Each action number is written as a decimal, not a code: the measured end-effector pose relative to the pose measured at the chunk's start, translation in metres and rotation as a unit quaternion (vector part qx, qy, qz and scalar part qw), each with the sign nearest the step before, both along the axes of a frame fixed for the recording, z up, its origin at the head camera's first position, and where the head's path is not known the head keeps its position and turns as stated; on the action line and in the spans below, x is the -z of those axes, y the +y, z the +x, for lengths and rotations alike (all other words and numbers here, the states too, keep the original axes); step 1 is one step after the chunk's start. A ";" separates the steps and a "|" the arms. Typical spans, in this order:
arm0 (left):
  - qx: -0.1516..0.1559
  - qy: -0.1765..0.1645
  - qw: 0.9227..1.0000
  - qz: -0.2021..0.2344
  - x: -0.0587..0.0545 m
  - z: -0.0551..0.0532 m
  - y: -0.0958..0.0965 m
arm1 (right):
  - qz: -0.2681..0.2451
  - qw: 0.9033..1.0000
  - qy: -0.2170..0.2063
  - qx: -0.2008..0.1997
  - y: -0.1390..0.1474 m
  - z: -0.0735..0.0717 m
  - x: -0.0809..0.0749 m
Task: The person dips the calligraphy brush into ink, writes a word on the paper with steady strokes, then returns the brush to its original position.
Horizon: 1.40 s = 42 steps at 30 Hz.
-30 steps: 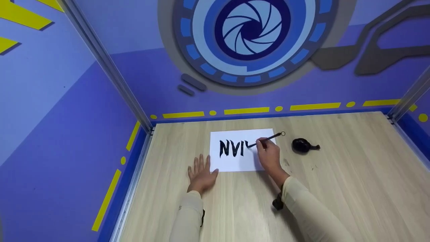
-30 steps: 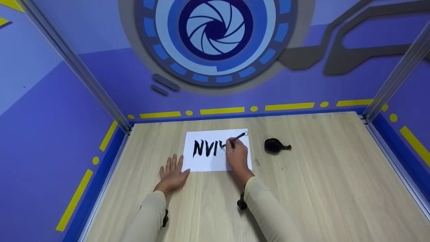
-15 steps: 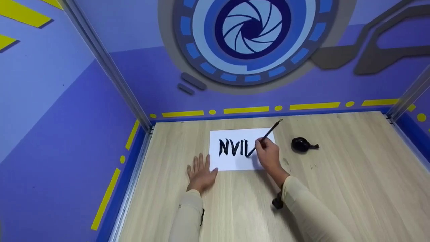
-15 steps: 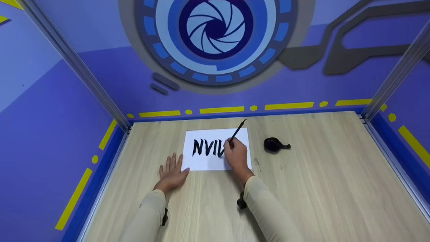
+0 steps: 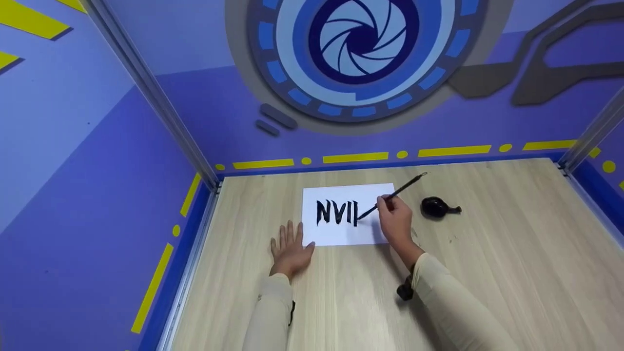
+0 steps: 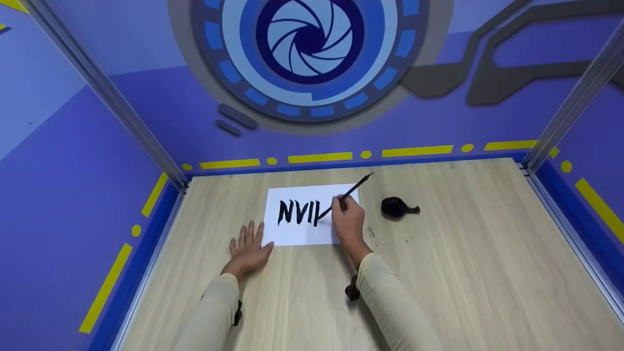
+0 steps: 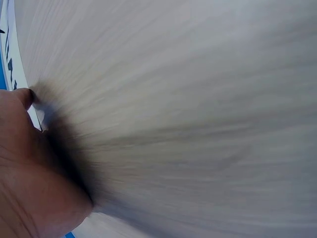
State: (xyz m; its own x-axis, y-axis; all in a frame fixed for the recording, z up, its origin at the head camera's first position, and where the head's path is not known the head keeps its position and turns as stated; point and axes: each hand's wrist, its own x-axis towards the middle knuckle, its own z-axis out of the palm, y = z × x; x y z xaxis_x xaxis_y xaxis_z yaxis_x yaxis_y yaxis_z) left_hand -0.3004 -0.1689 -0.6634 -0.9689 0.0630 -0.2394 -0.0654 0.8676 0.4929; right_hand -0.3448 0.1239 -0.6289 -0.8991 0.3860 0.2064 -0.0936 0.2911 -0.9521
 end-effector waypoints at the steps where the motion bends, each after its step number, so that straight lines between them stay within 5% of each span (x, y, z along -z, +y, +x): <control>1: 0.001 0.000 1.000 -0.004 0.001 0.000 0.000 | -0.002 1.000 -0.001 0.000 0.000 0.000 0.000; 10: -0.011 -0.013 1.000 -0.004 0.003 -0.001 0.000 | 0.021 1.000 -0.003 0.009 0.001 0.000 0.004; 19: -0.003 -0.004 1.000 0.008 -0.011 0.003 0.001 | 0.025 1.000 -0.010 -0.002 -0.001 -0.002 0.004; 35: 0.000 -0.006 1.000 -0.021 0.007 -0.006 -0.002 | 0.009 1.000 -0.003 -0.019 -0.006 -0.006 -0.002; 42: 0.000 -0.005 1.000 -0.012 0.003 -0.003 0.000 | 0.049 0.998 -0.005 -0.023 -0.006 -0.006 0.001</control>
